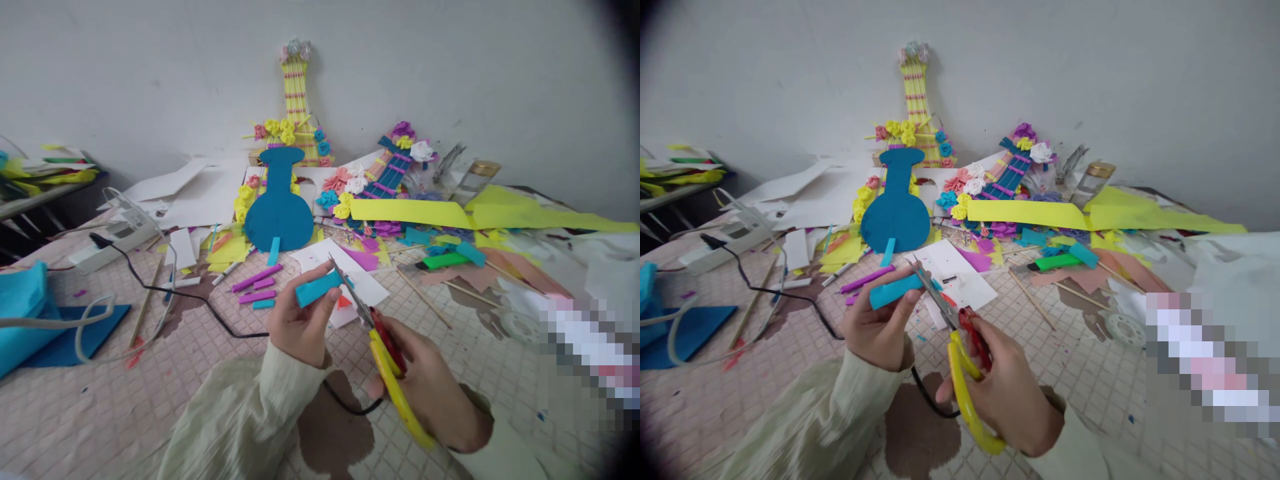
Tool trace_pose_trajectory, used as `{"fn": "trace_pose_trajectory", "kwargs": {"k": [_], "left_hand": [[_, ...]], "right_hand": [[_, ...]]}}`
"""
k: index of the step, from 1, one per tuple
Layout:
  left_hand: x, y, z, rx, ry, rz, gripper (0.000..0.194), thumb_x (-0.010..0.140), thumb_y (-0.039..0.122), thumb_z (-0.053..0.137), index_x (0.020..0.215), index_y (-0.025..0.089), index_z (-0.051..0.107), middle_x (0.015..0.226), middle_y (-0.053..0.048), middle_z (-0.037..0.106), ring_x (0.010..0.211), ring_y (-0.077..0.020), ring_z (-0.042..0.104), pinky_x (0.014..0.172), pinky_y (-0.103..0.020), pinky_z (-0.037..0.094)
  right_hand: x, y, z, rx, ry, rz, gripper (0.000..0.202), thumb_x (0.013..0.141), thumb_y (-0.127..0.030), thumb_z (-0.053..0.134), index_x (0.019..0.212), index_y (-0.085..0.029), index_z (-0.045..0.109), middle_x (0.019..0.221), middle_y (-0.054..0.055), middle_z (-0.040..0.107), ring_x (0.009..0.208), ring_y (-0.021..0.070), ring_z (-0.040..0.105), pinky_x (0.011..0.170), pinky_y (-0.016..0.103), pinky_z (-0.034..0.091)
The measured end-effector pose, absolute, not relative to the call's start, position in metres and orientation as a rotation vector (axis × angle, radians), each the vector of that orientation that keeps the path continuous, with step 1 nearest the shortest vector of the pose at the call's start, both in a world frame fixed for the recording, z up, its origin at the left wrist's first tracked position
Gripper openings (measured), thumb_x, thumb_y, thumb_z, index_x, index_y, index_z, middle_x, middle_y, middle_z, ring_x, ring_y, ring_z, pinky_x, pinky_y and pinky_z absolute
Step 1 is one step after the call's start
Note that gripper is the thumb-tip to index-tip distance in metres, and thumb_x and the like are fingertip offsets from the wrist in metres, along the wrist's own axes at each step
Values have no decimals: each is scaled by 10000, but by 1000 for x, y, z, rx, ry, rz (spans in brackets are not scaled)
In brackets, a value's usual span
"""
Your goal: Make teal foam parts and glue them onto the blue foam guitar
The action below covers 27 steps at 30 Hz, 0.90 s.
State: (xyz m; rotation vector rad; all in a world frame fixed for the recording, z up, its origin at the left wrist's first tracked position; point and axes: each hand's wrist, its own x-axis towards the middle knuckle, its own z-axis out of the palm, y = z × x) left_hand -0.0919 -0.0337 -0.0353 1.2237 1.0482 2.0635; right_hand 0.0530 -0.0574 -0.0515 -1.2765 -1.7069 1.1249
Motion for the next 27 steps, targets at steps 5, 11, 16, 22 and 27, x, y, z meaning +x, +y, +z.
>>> {"fn": "trace_pose_trajectory", "kwargs": {"k": [5,11,16,22,27], "left_hand": [[-89,-36,-32,1185,1074,2029,195,711,135,654,901,169,635,894,-55,710,761,-132,675,669,-192,570],[-88,-33,-32,908,788,1828,163,713,182,661,871,175,622,899,-54,702,780,-162,678,711,-270,575],[-89,-32,-28,654,700,1662,206,691,200,685,883,175,612,860,-40,706,738,-150,680,698,-259,562],[-94,-29,-26,559,691,1547,239,679,211,696,899,176,610,849,-43,705,704,-128,664,697,-248,527],[-98,-24,-24,510,697,1551,225,641,202,721,833,161,611,808,-40,709,703,-127,660,701,-245,515]], "right_hand": [[52,-57,-36,-1212,-1740,1113,229,608,-373,646,726,-212,534,640,0,596,665,184,614,535,252,518],[53,-55,-38,-1226,-1637,1124,308,603,-426,654,814,-218,571,697,18,604,700,196,610,561,272,525],[67,-49,-44,-1302,-1495,1174,403,607,-382,670,957,-221,553,714,8,574,583,154,569,429,225,472],[107,-30,-45,-1517,-1684,639,492,625,-441,644,1056,-223,546,859,44,626,781,222,592,675,326,498],[151,-32,-45,-1956,-1695,207,567,591,-550,609,1025,-187,572,939,132,651,823,318,608,699,425,475]]}}
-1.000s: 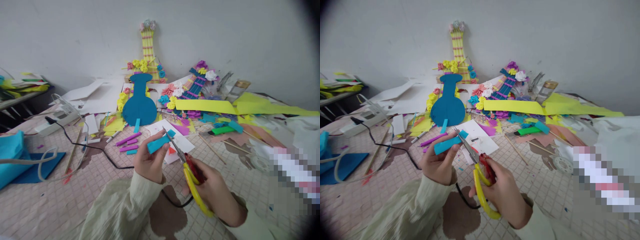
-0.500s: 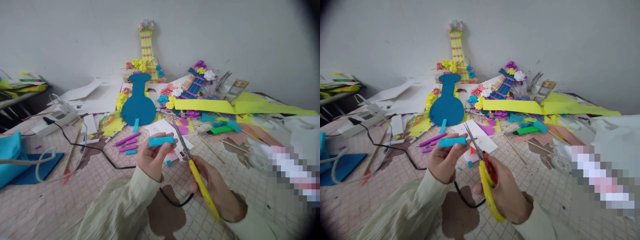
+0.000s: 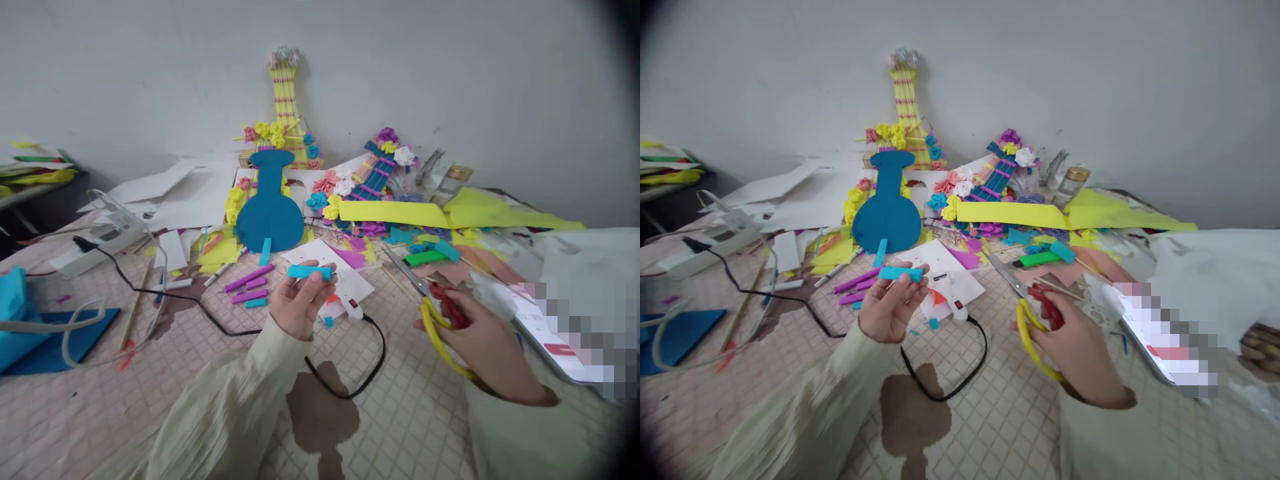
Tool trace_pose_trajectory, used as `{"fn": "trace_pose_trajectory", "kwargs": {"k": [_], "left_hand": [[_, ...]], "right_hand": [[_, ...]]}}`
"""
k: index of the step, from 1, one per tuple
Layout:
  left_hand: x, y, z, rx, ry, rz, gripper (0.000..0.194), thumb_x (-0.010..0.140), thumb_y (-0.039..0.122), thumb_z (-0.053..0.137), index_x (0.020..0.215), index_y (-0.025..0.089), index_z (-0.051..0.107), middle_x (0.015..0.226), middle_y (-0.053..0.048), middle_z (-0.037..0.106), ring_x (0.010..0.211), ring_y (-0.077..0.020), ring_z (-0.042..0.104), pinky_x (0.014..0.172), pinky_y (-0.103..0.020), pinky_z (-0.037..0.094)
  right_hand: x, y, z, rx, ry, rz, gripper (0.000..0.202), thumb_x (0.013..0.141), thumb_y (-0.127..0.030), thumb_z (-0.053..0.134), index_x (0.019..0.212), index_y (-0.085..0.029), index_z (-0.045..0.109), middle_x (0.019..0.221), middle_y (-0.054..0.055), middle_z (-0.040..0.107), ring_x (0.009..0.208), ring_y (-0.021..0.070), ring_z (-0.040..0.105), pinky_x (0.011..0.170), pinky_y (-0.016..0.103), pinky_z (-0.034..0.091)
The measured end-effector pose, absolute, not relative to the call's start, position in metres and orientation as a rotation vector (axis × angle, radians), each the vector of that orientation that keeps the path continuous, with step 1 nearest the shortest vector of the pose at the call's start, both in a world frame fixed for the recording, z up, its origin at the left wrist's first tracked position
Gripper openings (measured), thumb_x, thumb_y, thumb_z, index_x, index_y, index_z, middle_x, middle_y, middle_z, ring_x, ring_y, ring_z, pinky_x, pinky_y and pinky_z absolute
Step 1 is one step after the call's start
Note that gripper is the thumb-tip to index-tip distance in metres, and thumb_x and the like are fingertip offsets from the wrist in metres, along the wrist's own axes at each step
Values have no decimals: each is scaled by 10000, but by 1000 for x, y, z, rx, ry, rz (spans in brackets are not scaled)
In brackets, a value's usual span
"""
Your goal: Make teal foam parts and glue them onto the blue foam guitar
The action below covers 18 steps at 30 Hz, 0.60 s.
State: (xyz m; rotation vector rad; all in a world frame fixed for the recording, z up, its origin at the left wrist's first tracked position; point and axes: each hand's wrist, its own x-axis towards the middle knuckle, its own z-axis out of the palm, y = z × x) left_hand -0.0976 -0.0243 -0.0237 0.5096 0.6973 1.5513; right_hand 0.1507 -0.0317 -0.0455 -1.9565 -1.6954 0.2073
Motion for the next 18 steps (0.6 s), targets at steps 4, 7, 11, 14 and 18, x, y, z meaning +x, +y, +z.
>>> {"fn": "trace_pose_trajectory", "kwargs": {"k": [4,7,11,14,18], "left_hand": [[-101,-22,-18,510,703,1603,238,605,201,741,799,155,610,774,-39,710,665,-120,660,668,-227,520],[-103,-22,-15,537,698,1641,244,594,215,750,788,155,614,769,-42,712,642,-111,658,648,-215,524],[-106,-20,-16,607,691,1688,239,595,242,751,783,164,625,763,-36,712,645,-107,659,654,-213,527],[-107,-17,-20,725,695,1741,248,587,262,755,778,167,628,755,-34,711,631,-119,661,631,-225,534],[-105,-15,-26,851,694,1791,222,611,262,736,780,167,628,750,-36,708,640,-132,662,589,-225,535]], "right_hand": [[196,-44,-62,-2177,-1833,13,488,666,-492,560,1020,-157,580,992,176,639,813,355,605,669,451,474],[222,-54,-76,-2286,-1874,89,417,711,-508,505,945,-178,603,866,145,667,727,332,622,622,444,485],[232,-64,-78,-2257,-1950,151,326,723,-515,485,775,-220,612,711,101,671,677,304,627,640,432,489],[226,-71,-62,-2170,-2024,85,325,745,-506,467,794,-233,636,788,113,690,742,313,632,686,444,483],[191,-74,-35,-1995,-2052,-71,315,769,-479,480,861,-238,661,943,96,688,830,290,628,749,426,476]]}}
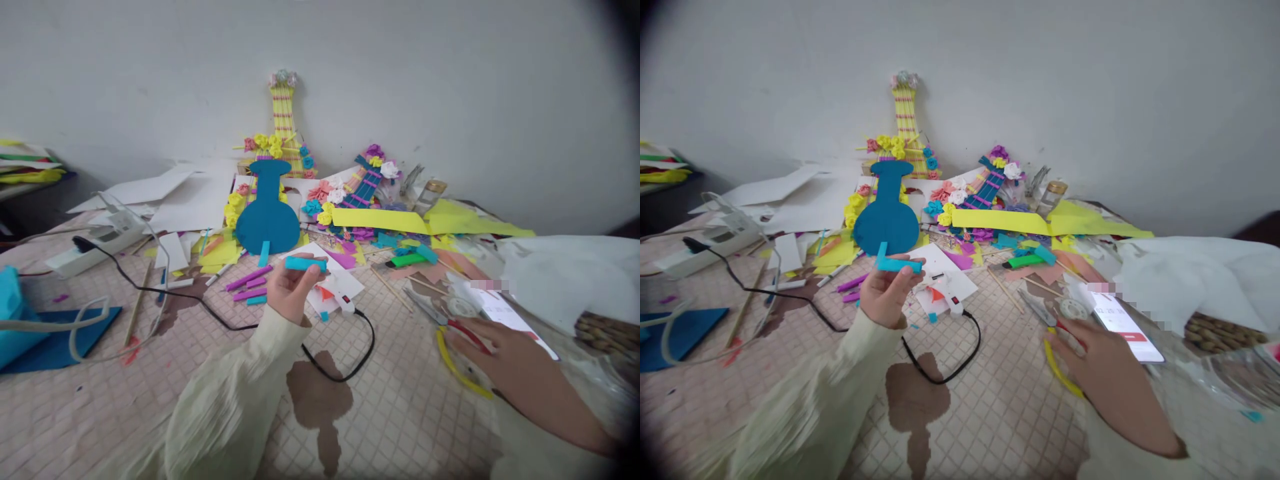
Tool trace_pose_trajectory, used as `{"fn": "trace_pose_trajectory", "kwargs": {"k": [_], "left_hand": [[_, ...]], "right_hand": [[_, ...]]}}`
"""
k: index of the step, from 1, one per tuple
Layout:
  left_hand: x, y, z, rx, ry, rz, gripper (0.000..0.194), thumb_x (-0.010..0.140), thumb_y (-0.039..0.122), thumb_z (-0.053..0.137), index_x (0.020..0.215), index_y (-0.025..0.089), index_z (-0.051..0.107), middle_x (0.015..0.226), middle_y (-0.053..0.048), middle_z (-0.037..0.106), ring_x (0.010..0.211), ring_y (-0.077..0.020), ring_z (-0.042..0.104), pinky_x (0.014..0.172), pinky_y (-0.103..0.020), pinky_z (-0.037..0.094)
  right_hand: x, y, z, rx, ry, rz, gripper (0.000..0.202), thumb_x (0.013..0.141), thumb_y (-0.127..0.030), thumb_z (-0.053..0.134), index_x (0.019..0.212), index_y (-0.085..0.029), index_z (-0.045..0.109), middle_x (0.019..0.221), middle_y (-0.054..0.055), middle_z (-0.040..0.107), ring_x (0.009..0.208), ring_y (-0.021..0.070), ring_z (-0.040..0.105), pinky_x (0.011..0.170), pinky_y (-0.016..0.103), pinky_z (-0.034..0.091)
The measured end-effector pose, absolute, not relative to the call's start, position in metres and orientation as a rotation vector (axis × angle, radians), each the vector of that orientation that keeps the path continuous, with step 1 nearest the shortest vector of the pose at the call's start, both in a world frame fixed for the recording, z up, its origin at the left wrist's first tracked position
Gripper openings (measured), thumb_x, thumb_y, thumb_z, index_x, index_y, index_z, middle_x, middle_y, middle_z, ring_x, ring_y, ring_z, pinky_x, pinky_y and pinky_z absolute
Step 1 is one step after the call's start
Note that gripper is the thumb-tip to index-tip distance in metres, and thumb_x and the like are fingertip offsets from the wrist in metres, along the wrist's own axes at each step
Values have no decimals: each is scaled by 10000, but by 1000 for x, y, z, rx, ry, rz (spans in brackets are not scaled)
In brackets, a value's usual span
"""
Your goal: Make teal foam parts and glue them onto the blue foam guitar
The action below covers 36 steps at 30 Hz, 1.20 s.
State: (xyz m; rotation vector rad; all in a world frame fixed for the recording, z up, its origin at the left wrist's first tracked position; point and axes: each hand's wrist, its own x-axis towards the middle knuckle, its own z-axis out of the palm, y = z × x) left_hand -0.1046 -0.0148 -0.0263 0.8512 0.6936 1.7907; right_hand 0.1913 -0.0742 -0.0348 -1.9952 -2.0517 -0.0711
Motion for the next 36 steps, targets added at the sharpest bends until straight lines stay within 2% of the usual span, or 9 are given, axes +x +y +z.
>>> {"fn": "trace_pose_trajectory", "kwargs": {"k": [2,5,8,12,16,19,22,31,36], "left_hand": [[-104,-14,-28,865,682,1796,213,618,263,731,779,171,627,746,-31,706,636,-128,659,579,-220,533],[-104,-13,-30,871,692,1806,214,621,270,726,784,171,628,742,-27,701,598,-116,647,574,-222,530],[-105,-13,-29,877,726,1817,221,629,277,718,796,168,626,719,-25,693,573,-111,639,575,-228,524],[-106,-16,-25,911,718,1817,216,641,283,708,801,166,621,735,-31,690,566,-107,632,573,-231,514],[-108,-17,-21,921,667,1817,228,638,281,711,813,172,615,755,-36,693,569,-107,628,577,-236,508],[-109,-16,-20,878,668,1818,230,625,286,720,791,169,611,754,-38,695,562,-108,627,562,-233,501],[-112,-13,-20,817,689,1818,290,589,308,741,802,161,611,716,-31,688,576,-119,635,572,-237,503],[-120,-5,-17,624,707,1830,366,502,291,790,778,150,595,692,-20,697,519,-87,608,574,-222,490],[-120,-4,-19,623,715,1823,369,494,291,793,773,144,602,688,-22,695,516,-86,612,563,-212,491]], "right_hand": [[156,-71,-26,-1881,-2037,-177,275,775,-416,506,840,-208,674,915,116,683,844,286,614,779,424,463],[90,-59,-27,-1543,-2233,10,203,808,-300,513,890,-203,670,894,73,657,861,217,585,793,355,456],[36,-42,-40,-1407,-2443,115,220,795,-216,549,991,-189,644,887,82,616,890,215,538,800,343,432],[12,-28,-56,-1388,-2475,146,88,748,-129,581,743,-145,668,799,107,603,851,250,523,775,386,411],[22,-30,-48,-1370,-2371,233,79,771,-137,570,769,-154,647,827,78,596,856,209,529,775,340,416],[35,-34,-33,-1291,-2267,465,100,805,-179,534,797,-178,633,861,42,620,817,156,557,712,270,436],[47,-31,-21,-1262,-2133,702,148,818,-227,501,787,-180,638,807,31,659,723,151,582,649,275,444],[72,10,-8,-1268,-1959,852,166,698,-220,614,844,-145,637,850,65,685,768,167,632,732,328,496],[76,30,-6,-1273,-1950,855,211,626,-249,688,803,-142,650,796,49,681,716,157,620,683,314,502]]}}
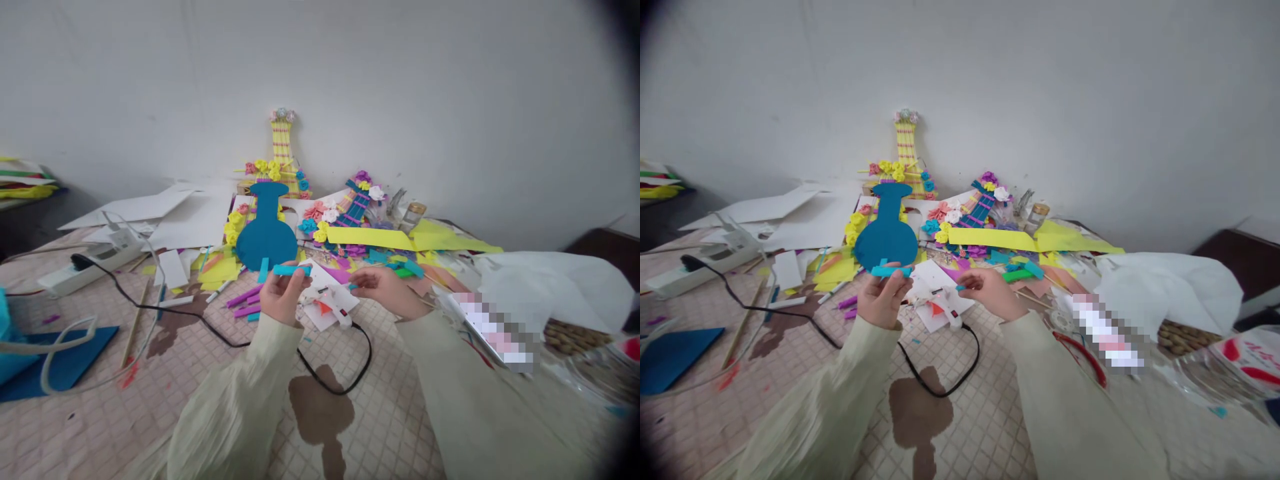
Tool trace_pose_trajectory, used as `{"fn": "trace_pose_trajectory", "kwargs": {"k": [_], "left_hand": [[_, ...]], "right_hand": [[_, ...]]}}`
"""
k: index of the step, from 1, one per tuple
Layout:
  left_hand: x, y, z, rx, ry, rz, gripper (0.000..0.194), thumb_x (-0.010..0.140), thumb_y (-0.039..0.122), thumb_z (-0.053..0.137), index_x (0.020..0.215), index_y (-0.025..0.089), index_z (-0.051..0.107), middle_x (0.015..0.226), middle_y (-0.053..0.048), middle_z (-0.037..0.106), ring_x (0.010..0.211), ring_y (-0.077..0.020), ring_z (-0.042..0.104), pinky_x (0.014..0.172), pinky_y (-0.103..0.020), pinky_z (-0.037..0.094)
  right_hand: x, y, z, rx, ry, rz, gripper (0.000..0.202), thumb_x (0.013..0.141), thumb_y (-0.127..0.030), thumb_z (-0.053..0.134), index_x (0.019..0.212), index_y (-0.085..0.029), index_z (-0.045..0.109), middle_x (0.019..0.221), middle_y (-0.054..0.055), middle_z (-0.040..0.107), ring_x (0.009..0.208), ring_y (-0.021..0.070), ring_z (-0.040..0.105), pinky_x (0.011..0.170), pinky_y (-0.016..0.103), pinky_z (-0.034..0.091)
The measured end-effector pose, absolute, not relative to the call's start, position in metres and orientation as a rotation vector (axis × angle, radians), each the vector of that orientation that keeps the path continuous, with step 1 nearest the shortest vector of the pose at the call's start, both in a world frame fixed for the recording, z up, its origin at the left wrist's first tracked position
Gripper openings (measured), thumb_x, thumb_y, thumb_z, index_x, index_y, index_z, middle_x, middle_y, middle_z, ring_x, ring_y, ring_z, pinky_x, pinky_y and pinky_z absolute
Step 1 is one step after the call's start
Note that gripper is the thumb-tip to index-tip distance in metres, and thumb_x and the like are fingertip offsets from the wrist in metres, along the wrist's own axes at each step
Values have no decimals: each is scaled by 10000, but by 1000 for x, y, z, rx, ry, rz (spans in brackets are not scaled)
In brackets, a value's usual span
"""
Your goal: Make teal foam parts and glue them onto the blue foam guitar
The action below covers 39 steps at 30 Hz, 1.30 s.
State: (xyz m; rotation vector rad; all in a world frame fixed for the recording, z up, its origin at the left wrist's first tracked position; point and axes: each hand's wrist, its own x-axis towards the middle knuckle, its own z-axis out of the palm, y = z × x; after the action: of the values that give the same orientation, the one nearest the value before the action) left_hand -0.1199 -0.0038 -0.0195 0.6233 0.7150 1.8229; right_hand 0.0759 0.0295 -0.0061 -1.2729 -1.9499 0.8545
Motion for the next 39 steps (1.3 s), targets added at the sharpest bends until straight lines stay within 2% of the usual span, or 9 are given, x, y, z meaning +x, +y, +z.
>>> {"fn": "trace_pose_trajectory", "kwargs": {"k": [7,9,12,15,18,21,24,28,39], "left_hand": [[-113,-7,-22,643,746,1808,324,531,290,773,774,147,612,679,-22,691,514,-92,615,551,-212,497],[-112,-7,-24,659,741,1799,323,537,288,771,782,147,614,683,-22,692,527,-92,619,557,-209,501],[-110,-7,-28,697,749,1781,332,546,292,766,804,149,615,715,-34,696,613,-119,647,595,-224,516],[-107,-7,-30,710,747,1770,317,559,281,761,806,149,612,731,-42,699,662,-143,660,619,-247,530],[-104,-9,-32,716,751,1754,287,570,256,756,789,142,610,758,-48,700,642,-149,662,621,-267,541],[-99,-12,-34,759,789,1729,277,569,251,756,780,132,620,807,-54,689,660,-157,664,645,-284,547],[-96,-16,-38,828,839,1687,273,570,240,755,783,134,623,745,-37,676,675,-162,661,668,-288,544],[-92,-21,-42,962,920,1638,235,573,216,747,763,146,627,669,-11,657,608,-127,631,597,-230,528],[-85,-26,-55,1062,982,1519,215,607,275,718,756,147,629,696,-31,640,590,-131,614,549,-239,528]], "right_hand": [[98,73,-17,-1473,-1911,659,123,644,-214,691,736,-137,662,719,45,674,675,168,608,681,325,483],[113,89,-17,-1568,-1853,578,110,698,-219,667,759,-130,648,739,43,660,697,162,605,700,331,484],[134,108,-13,-1666,-1694,422,208,831,-279,538,974,-136,584,1002,58,605,882,169,582,783,382,472],[138,110,-10,-1650,-1555,321,274,815,-265,546,1051,-126,553,1139,109,547,1039,229,517,902,458,390],[117,89,-9,-1525,-1541,362,275,775,-268,550,989,-100,585,1053,142,604,998,242,545,921,434,377],[82,50,-13,-1328,-1641,538,265,790,-338,512,944,-145,610,978,79,651,900,183,595,824,331,461],[53,13,-20,-1181,-1708,724,269,788,-378,526,942,-178,619,896,45,666,803,151,617,724,274,499],[42,-13,-30,-988,-1569,1048,238,725,-354,625,886,-180,607,761,25,646,705,151,611,631,270,507],[54,-19,-42,-1061,-1439,1118,215,747,-370,596,823,-172,631,682,14,630,630,133,581,600,266,490]]}}
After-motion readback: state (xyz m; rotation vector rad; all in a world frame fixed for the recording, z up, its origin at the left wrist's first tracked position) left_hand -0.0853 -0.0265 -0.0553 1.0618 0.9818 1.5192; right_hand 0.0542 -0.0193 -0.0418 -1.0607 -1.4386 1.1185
